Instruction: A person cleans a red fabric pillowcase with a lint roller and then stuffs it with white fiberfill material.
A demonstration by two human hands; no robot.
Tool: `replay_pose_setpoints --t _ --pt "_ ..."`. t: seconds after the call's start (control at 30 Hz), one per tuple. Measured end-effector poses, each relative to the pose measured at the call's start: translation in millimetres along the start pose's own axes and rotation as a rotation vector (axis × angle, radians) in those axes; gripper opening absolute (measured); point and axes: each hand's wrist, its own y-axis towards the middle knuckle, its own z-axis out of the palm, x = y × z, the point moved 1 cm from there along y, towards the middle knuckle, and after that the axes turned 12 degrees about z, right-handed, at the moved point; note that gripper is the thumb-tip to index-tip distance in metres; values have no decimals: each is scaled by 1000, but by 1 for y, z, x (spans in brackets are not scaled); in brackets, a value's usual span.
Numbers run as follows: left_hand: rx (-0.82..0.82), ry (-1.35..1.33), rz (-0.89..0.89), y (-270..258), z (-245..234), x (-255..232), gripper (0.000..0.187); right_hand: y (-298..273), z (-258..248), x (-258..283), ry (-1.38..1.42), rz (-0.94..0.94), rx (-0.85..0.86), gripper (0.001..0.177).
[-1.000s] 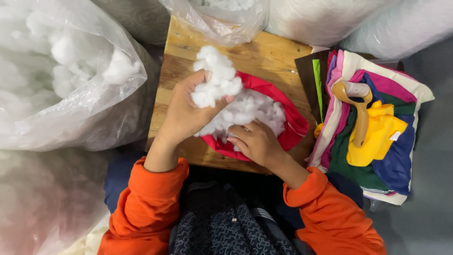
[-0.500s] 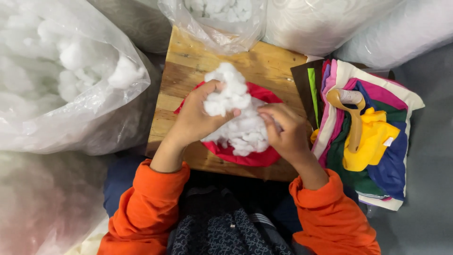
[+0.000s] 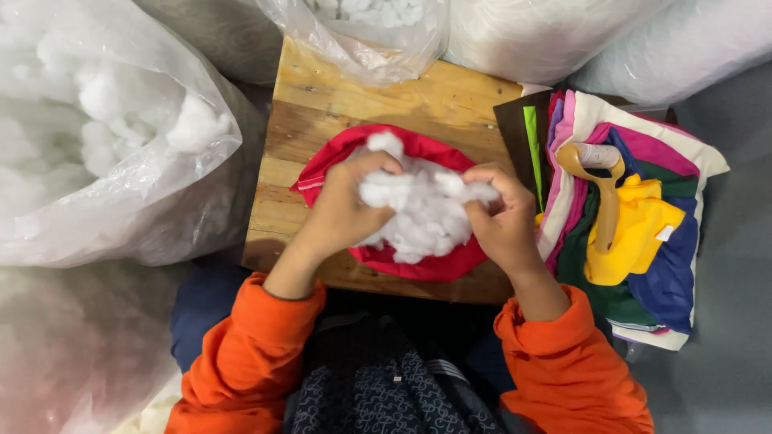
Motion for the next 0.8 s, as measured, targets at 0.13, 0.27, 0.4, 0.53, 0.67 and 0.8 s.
replay_pose_setpoints --t 0.13,0.27,0.4,0.53,0.67,0.8 --pt "-235 -72 -23 9 -37 -20 29 3 6 9 -62 27 -90 26" --pt "-335 -54 -71 8 -46 -28 23 -6 37 1 -256 -162 56 42" --pt "-257 -28 -57 10 -35 -19 24 -18 61 -2 -440 -438 108 39" --pt "-261 -48 -25 10 -35 -22 24 -32 85 -29 -549 -540 140 33" --pt "-397 -294 -83 12 -42 -31 23 -36 100 -50 -833 -427 397 28" --pt "-469 -393 -118 10 -46 -20 21 -22 72 -32 -616 -470 289 36"
